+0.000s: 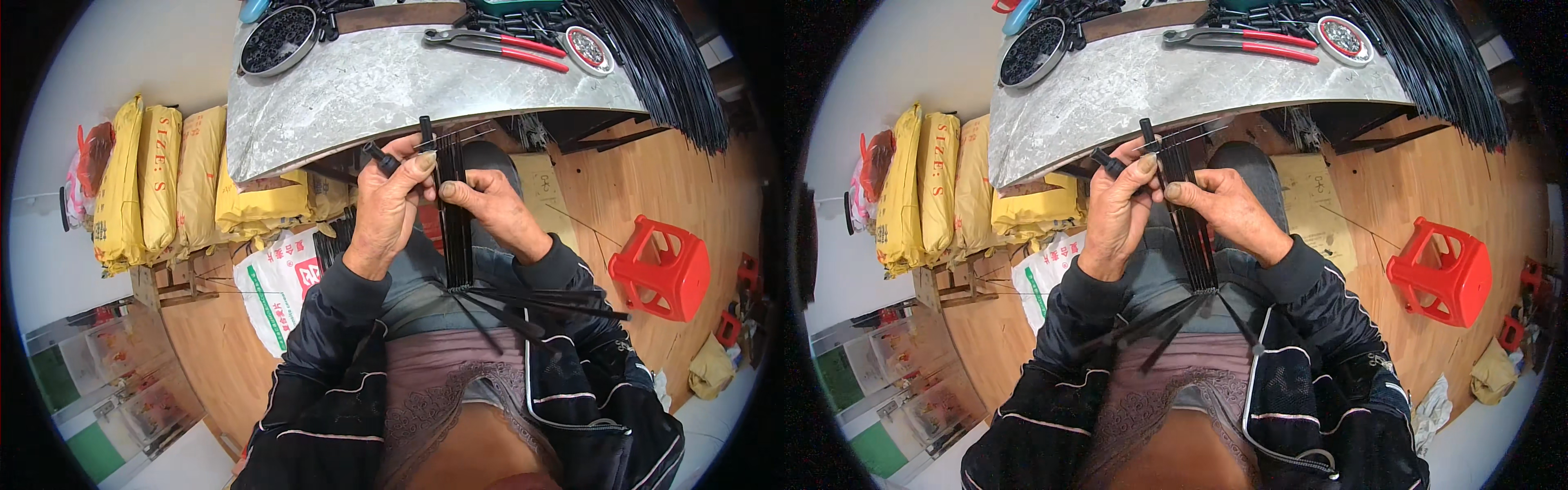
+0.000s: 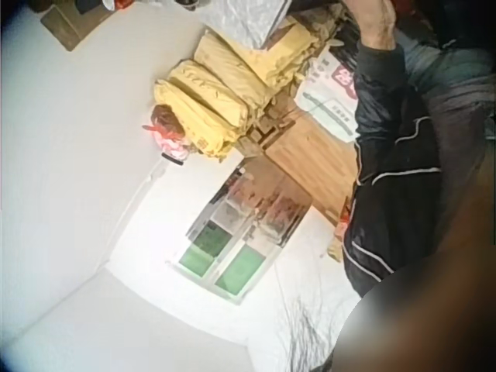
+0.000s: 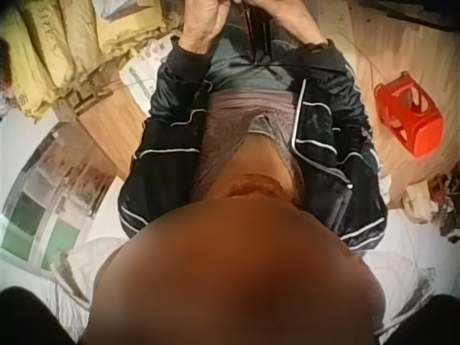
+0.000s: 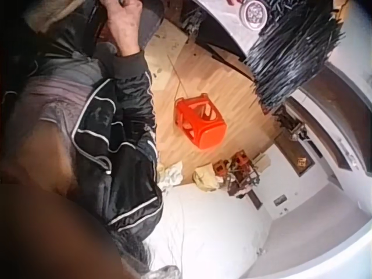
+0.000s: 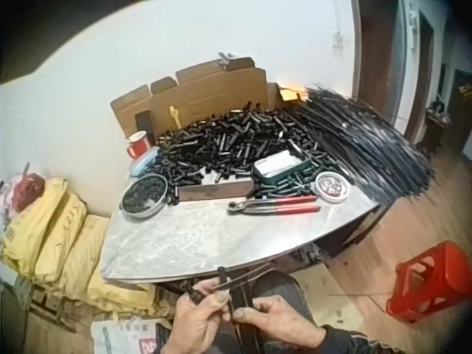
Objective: Assembling and bundling black wiring components using cable ties and pliers at a workbench.
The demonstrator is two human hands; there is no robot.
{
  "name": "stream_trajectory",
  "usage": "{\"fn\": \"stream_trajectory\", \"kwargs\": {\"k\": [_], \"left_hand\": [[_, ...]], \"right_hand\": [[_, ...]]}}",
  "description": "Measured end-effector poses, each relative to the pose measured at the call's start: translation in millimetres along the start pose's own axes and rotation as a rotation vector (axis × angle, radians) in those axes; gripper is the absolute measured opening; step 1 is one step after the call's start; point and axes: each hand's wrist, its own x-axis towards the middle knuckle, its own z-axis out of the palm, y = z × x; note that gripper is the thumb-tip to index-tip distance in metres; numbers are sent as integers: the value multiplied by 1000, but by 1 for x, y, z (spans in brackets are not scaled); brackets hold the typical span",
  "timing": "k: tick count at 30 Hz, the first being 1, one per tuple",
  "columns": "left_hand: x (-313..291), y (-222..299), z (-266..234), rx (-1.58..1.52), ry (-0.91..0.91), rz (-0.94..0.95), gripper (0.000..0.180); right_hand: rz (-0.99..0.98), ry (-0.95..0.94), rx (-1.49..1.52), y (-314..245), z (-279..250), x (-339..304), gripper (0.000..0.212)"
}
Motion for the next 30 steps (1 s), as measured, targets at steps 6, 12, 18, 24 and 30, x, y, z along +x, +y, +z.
{"fn": "stream_trajectory", "kwargs": {"k": [6, 12, 18, 24, 30], "left_hand": [[-1, -1, -3, -30, -16, -16, 27], [-5, -4, 2, 89, 89, 62, 30], [-10, -2, 5, 223, 62, 101, 32], [-9, 2, 0, 44, -10, 10, 32], [-10, 0, 0, 10, -25, -15, 32]], "right_hand": [[110, 1, 85, 1, 2, -1, 35], [206, 2, 28, -2, 3, 0, 30], [196, -2, 44, -8, 6, -5, 29], [214, -133, 194, 6, -5, 3, 32], [227, -183, 273, 9, -3, 1, 34]]}}
